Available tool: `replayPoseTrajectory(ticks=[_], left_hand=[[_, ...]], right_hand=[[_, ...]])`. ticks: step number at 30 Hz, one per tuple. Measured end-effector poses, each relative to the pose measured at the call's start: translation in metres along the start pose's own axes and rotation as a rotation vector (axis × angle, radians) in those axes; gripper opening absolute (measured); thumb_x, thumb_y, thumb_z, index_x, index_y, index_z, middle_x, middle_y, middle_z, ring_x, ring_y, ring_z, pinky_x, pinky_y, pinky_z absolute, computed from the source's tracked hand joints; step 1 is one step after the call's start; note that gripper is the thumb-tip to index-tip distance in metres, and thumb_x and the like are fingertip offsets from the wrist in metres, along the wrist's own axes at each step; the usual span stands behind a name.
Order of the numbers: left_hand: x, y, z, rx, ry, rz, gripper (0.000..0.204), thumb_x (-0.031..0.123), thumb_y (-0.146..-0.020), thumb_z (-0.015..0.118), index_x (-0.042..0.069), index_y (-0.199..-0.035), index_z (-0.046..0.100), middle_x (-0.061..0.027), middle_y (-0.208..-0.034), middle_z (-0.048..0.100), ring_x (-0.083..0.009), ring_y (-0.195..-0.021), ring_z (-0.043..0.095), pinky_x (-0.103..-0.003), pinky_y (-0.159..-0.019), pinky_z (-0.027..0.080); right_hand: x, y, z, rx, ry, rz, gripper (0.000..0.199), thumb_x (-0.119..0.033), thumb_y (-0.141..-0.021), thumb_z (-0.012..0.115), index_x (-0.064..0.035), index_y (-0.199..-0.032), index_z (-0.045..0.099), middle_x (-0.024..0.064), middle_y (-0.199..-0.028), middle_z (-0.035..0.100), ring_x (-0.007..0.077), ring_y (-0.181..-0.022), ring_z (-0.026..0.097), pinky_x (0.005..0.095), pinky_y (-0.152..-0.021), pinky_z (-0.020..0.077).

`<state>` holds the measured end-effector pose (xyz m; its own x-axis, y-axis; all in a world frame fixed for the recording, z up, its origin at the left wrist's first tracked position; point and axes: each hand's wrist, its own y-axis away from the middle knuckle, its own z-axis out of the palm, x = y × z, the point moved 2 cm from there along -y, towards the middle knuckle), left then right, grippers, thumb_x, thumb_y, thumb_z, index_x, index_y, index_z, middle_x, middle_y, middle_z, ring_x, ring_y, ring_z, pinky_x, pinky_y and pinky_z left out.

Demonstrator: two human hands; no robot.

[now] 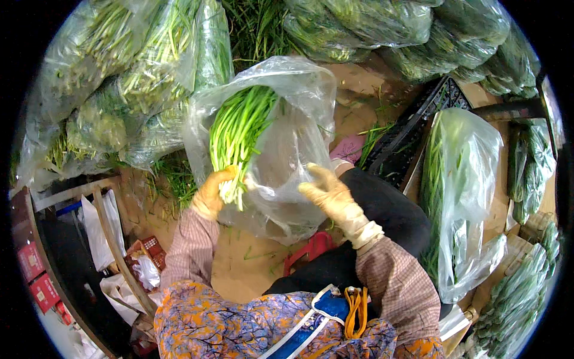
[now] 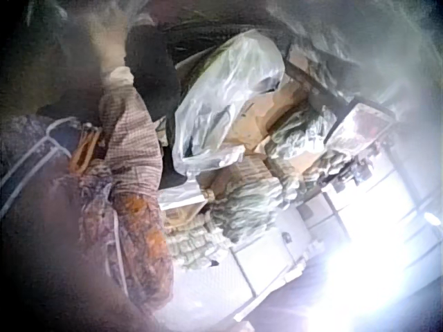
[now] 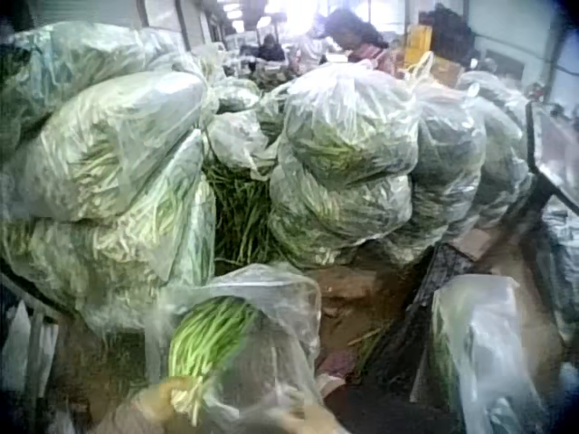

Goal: The person sorts bunches of green onions by hand, places them into plastic bags, and weighs the bags on a digital scale. They tie the bags and organize them on the floor of the market.

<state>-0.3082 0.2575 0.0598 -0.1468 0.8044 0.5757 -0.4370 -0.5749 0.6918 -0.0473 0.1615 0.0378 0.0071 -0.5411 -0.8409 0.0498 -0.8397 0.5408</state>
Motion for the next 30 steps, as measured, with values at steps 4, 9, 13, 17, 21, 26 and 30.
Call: replayPoseTrajectory(ticks=[4,9,13,17,21,26,30], left_hand=[[-0.036,0.021,0.046,-0.085,0.253,0.121,0.045,0.018,-0.075,0.056,-0.006,-0.112,0.049,-0.0191,-0.099,0.06,-0.0286,-0.086,0.061,-0.042,-0.082,0.049],[-0.015,0.057,0.027,-0.133,0.322,0.23,0.042,0.02,-0.076,0.057,-0.009,-0.106,0.052,-0.0179,-0.093,0.06,-0.0293,-0.087,0.059,-0.051,-0.088,0.044],[0.0,0.097,0.045,-0.219,0.429,0.324,0.06,0.03,-0.081,0.056,-0.012,-0.12,0.039,-0.0112,-0.087,0.053,-0.0232,-0.082,0.057,-0.049,-0.089,0.045],[0.015,0.128,0.084,-0.379,0.652,0.477,0.069,0.036,-0.08,0.059,-0.014,-0.122,0.034,-0.0019,-0.078,0.042,-0.0126,-0.065,0.043,-0.04,-0.079,0.046],[0.024,0.137,0.112,-0.567,0.562,0.654,0.065,0.033,-0.081,0.058,-0.012,-0.122,0.035,-0.0013,-0.073,0.04,-0.0113,-0.06,0.042,-0.034,-0.076,0.043],[-0.013,0.115,0.145,-0.592,0.881,0.408,0.056,0.028,-0.082,0.056,-0.011,-0.12,0.041,-0.0095,-0.087,0.052,-0.0182,-0.077,0.052,-0.04,-0.084,0.046],[-0.019,0.136,0.166,-0.553,0.548,0.473,0.064,0.034,-0.08,0.06,-0.007,-0.124,0.039,-0.0071,-0.092,0.05,-0.0173,-0.081,0.051,-0.04,-0.084,0.045]], right_hand=[[-0.018,0.027,0.058,0.017,0.342,-0.313,0.074,-0.045,-0.074,0.065,-0.0027,-0.129,0.038,0.0237,-0.109,0.057,0.0356,-0.106,0.053,0.0392,-0.093,0.0391],[0.028,0.012,0.012,0.039,0.898,-0.029,0.017,-0.016,-0.079,0.048,-0.0032,-0.082,0.06,0.0203,-0.077,0.063,0.0381,-0.074,0.061,0.0449,-0.069,0.0488],[0.013,0.022,0.012,-0.034,0.899,0.115,0.068,-0.03,-0.074,0.065,0.0021,-0.127,0.037,0.0207,-0.118,0.051,0.033,-0.112,0.049,0.0394,-0.093,0.0403],[-0.001,0.034,0.016,0.084,0.803,-0.074,0.074,-0.032,-0.074,0.065,-0.0018,-0.133,0.031,0.0217,-0.129,0.041,0.0328,-0.12,0.039,0.0386,-0.098,0.0356],[-0.013,0.052,0.006,0.123,0.708,-0.082,0.07,-0.032,-0.074,0.065,-0.0007,-0.129,0.036,0.0225,-0.125,0.045,0.0348,-0.117,0.042,0.0388,-0.097,0.0366],[-0.04,0.082,0.001,0.139,0.384,-0.309,0.057,-0.032,-0.078,0.061,0.0032,-0.12,0.046,0.0229,-0.117,0.052,0.0342,-0.109,0.05,0.0376,-0.092,0.0404],[-0.107,0.129,-0.008,0.024,-0.311,-0.238,0.066,-0.045,-0.085,0.053,0.0019,-0.128,0.038,0.0154,-0.121,0.051,0.0232,-0.113,0.047,0.0308,-0.094,0.036]])
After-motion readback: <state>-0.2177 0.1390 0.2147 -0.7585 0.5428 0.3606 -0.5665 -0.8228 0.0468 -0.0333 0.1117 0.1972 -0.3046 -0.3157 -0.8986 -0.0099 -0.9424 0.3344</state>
